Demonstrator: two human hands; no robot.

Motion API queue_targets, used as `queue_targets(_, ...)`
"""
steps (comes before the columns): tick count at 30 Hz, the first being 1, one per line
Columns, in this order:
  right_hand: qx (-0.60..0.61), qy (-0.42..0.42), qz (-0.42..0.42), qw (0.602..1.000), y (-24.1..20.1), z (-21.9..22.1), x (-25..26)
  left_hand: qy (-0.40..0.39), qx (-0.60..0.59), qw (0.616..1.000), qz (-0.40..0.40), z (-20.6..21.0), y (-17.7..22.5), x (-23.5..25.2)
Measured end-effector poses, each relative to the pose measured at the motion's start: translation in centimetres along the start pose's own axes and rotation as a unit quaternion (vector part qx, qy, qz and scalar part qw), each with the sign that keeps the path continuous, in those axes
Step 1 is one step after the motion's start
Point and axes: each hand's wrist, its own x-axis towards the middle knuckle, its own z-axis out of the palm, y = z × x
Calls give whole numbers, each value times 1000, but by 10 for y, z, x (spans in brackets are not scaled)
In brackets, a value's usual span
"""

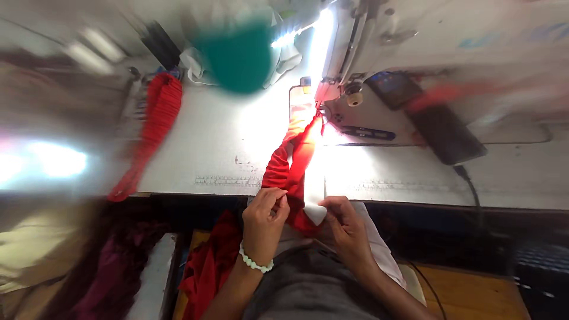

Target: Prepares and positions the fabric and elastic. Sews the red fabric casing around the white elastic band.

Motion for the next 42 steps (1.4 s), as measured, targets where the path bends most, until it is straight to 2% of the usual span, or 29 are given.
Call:
queue_targets(4,2,-34,-3,999,-2,4,1,-11,-55,996,-68,-4,14,2)
queue_targets(8,-8,-49,-11,999,-7,7,3,-90,-156,966,-187,-3,23,14)
queue_targets(10,-19,-45,-12,999,-9,9,4,-98,-140,963,-207,4,25,20)
queue_targets(15,56,-11,22,998,-9,-4,6,-86,-54,977,-185,1,17,28)
queue_targets(23,157,-23,43,986,-28,-5,15,-85,-130,968,-199,-18,17,19)
queue_targets(25,159,-30,41,986,-31,-1,17,-74,-90,981,-158,-18,21,18)
queue_targets(28,144,-33,44,988,-33,4,15,-48,30,997,-46,-11,23,19)
queue_targets(32,124,-42,83,988,-23,8,5,-106,69,991,-46,-2,28,17)
queue_targets(35,136,-22,124,983,-19,2,-1,-154,5,981,-115,-9,28,16)
queue_targets(38,152,-12,100,983,-22,-6,2,-204,-121,943,-233,-21,26,19)
queue_targets(42,133,-47,89,986,-19,-2,3,-198,-268,905,-265,-22,29,20)
